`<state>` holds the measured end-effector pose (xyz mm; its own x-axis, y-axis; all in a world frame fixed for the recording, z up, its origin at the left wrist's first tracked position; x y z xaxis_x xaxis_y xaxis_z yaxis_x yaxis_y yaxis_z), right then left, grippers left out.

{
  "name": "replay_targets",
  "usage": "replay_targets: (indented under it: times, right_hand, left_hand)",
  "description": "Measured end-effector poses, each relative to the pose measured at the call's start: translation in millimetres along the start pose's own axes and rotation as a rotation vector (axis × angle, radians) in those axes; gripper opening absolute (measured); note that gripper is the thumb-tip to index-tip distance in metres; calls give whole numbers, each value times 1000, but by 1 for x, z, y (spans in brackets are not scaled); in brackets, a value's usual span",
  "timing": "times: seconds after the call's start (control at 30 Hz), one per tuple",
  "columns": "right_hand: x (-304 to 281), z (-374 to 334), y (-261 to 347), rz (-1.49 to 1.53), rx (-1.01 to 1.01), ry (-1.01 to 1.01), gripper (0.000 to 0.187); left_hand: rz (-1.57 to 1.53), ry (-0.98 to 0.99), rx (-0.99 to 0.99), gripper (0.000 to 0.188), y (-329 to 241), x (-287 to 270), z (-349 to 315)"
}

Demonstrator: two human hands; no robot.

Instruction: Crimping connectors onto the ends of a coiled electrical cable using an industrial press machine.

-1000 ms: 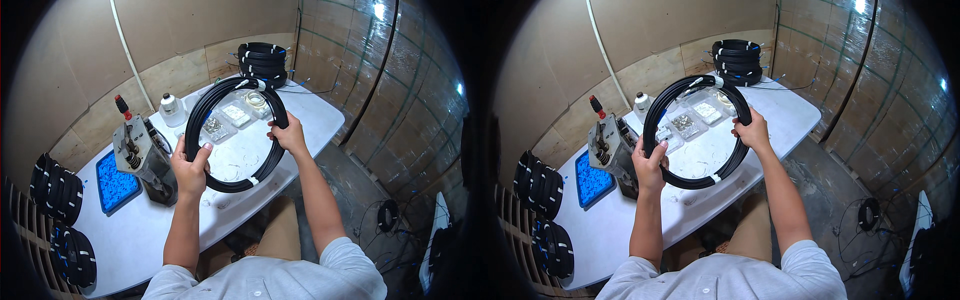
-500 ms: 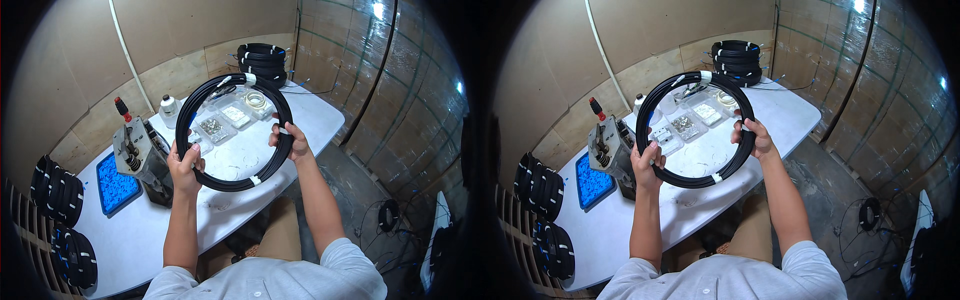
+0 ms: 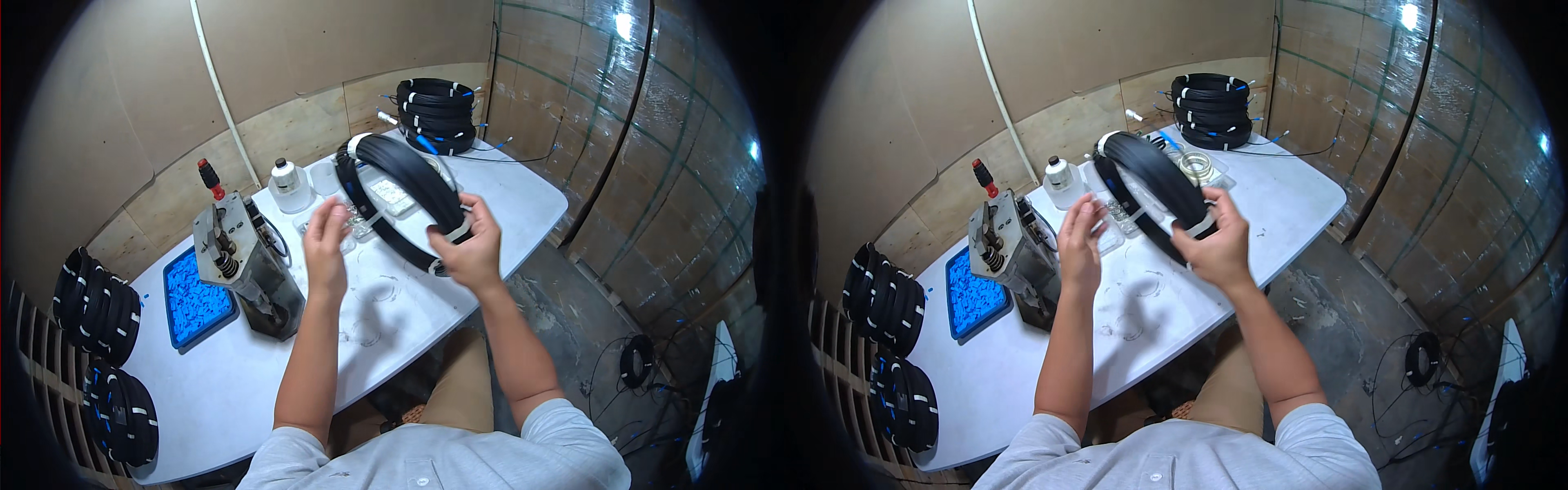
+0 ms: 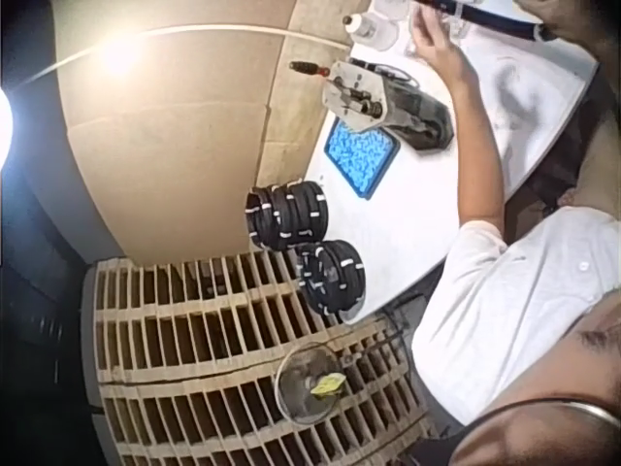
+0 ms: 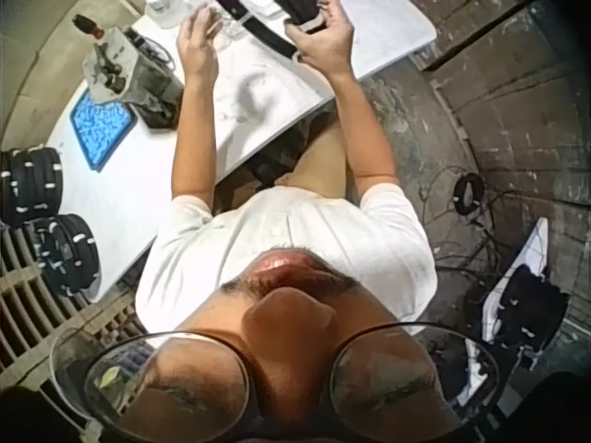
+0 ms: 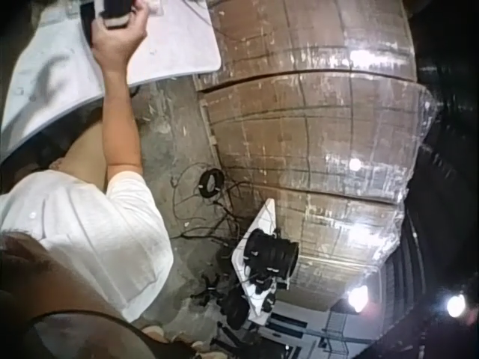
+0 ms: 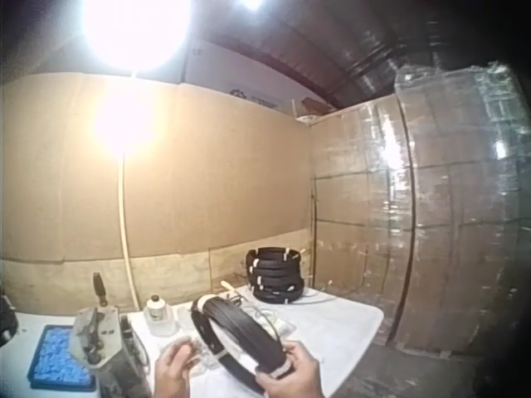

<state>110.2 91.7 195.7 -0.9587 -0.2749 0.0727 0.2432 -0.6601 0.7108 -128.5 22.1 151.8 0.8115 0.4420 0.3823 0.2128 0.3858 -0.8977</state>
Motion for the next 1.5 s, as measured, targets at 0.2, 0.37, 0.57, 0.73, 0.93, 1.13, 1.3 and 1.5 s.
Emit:
replay_targets:
  times: [0.2, 0.37, 0.57, 0.73, 0.93, 1.13, 1.3, 1.5]
  right_hand:
    - [40, -42, 26, -659, -523, -24, 59]
    - [51, -55, 35, -368, -472, 309, 68]
    - [-9, 16, 2, -741, -498, 43, 37]
    - [-6, 75, -6, -973, -665, -21, 46]
    - [-1, 90, -59, -812, -591, 191, 35]
    - [4, 82, -53, -784, -624, 249, 27]
    - [2, 80, -54, -872, -612, 267, 19]
    - [-13, 90, -62, -676, -298, 309, 22]
  left_hand:
    - [-412, 262, -184, 40, -26, 96, -22]
    - [-103, 66, -88, 30, -32, 73, -12]
    - [-246, 224, -233, 25, -45, 31, -8]
    - [-334, 264, -356, 30, -38, 35, -16]
    - [-379, 241, -396, 29, -30, 29, -19]
    - [-401, 237, -403, 27, -33, 24, -18]
    - [-388, 237, -424, 28, -32, 25, -18]
    - [-395, 233, -441, 28, -35, 25, -20]
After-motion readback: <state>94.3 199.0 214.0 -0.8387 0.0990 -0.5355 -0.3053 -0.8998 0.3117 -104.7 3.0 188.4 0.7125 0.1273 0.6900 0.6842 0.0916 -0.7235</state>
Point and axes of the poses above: each hand's wrist, its own z-axis towards the middle knuckle, its own x-axis out of the palm, y = z × x, the point moved 7 cm from there along z, towards the middle knuckle, and after that the axes turned 6 degrees about -x, right-handed, at the moved point
